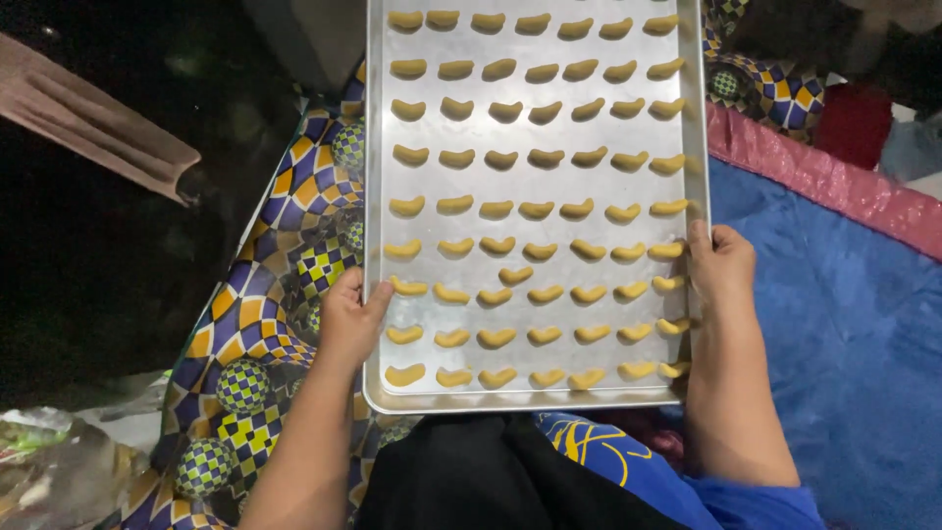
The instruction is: Hand-shaping small pieces of dough into crescent-shaped cookies, arranging them on a baking sheet, and then placing the completed tray into an industrial oven.
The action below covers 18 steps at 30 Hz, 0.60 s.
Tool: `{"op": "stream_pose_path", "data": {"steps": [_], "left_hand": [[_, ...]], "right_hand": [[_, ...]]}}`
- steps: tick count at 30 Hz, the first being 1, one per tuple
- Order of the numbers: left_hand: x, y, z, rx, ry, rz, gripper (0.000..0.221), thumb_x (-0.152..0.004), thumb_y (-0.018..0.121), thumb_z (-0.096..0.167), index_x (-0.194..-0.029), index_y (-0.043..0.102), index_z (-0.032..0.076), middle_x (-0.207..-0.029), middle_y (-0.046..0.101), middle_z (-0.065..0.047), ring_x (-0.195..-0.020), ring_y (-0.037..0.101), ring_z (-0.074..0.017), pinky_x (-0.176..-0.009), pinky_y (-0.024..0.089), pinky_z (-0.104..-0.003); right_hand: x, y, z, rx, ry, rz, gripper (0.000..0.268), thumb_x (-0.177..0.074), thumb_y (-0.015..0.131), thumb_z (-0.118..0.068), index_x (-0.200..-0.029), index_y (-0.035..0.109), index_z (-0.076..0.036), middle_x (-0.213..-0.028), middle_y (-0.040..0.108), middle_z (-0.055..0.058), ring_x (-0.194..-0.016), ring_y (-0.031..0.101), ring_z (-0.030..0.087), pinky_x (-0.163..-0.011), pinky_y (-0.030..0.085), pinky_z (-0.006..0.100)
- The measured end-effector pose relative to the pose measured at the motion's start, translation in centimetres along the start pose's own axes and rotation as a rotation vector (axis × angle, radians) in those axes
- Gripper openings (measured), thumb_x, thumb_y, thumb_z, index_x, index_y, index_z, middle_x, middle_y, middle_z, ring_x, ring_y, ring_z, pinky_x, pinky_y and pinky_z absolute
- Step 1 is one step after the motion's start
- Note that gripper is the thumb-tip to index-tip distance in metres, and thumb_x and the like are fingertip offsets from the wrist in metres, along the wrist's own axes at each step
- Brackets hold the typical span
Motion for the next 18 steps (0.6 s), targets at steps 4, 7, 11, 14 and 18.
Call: {"op": "stream_pose_path", "data": {"steps": [4,7,11,14,18], "left_hand": [[-3.6,1.3,0.0,-0.011,0.002,-0.011,0.009,-0.093,0.073,0.012,-0.092,0.067,0.005,-0.068,0.068,-0.005,-0.059,0.056,-0.0081,-0.056,0.048,-0.021],[-6.4,2.5,0.8,-0.007,0.006,-0.021,0.007,-0.091,0.073,0.010,-0.092,0.067,0.006,-0.068,0.068,-0.004,-0.060,0.056,-0.0077,-0.057,0.048,-0.022],[-9.5,4.0,2.0,0.003,-0.007,-0.046,0.008,-0.090,0.074,0.009,-0.091,0.067,0.005,-0.068,0.067,-0.005,-0.061,0.056,-0.0080,-0.057,0.049,-0.022],[-11.2,4.3,2.8,-0.051,-0.059,-0.059,0.009,-0.091,0.070,0.004,-0.098,0.065,0.000,-0.078,0.069,-0.009,-0.066,0.060,-0.0114,-0.062,0.052,-0.023],[-13.2,3.5,2.7,-0.075,-0.036,-0.109,0.010,-0.091,0.065,0.000,-0.101,0.064,-0.004,-0.085,0.070,-0.011,-0.069,0.061,-0.0131,-0.064,0.052,-0.024]], "right_hand": [[-2.4,0.6,1.3,0.015,0.015,0.005,0.036,-0.111,0.069,-0.039,-0.089,0.072,-0.011,-0.060,0.056,0.013,-0.056,0.052,0.023,-0.054,0.043,0.037],[-4.2,1.3,1.7,0.019,0.027,0.011,0.037,-0.113,0.068,-0.039,-0.092,0.072,-0.009,-0.060,0.055,0.013,-0.057,0.052,0.023,-0.055,0.043,0.037],[-6.1,1.4,1.3,0.038,0.074,0.032,0.033,-0.112,0.069,-0.037,-0.094,0.073,-0.010,-0.060,0.055,0.013,-0.057,0.051,0.023,-0.054,0.042,0.037],[-6.1,1.5,-2.2,0.029,0.100,0.045,0.031,-0.111,0.067,-0.032,-0.097,0.072,-0.004,-0.068,0.059,0.010,-0.060,0.050,0.020,-0.056,0.044,0.034],[-5.1,1.7,-8.0,-0.012,0.169,0.033,0.028,-0.111,0.063,-0.022,-0.103,0.070,0.004,-0.077,0.060,0.008,-0.064,0.048,0.015,-0.057,0.044,0.031]]}}
Point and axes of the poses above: each hand's wrist, its own x-axis away from the middle knuckle, its own y-axis out of the palm, z = x × y, the point moved 5 cm from there along -x, towards the middle knuckle
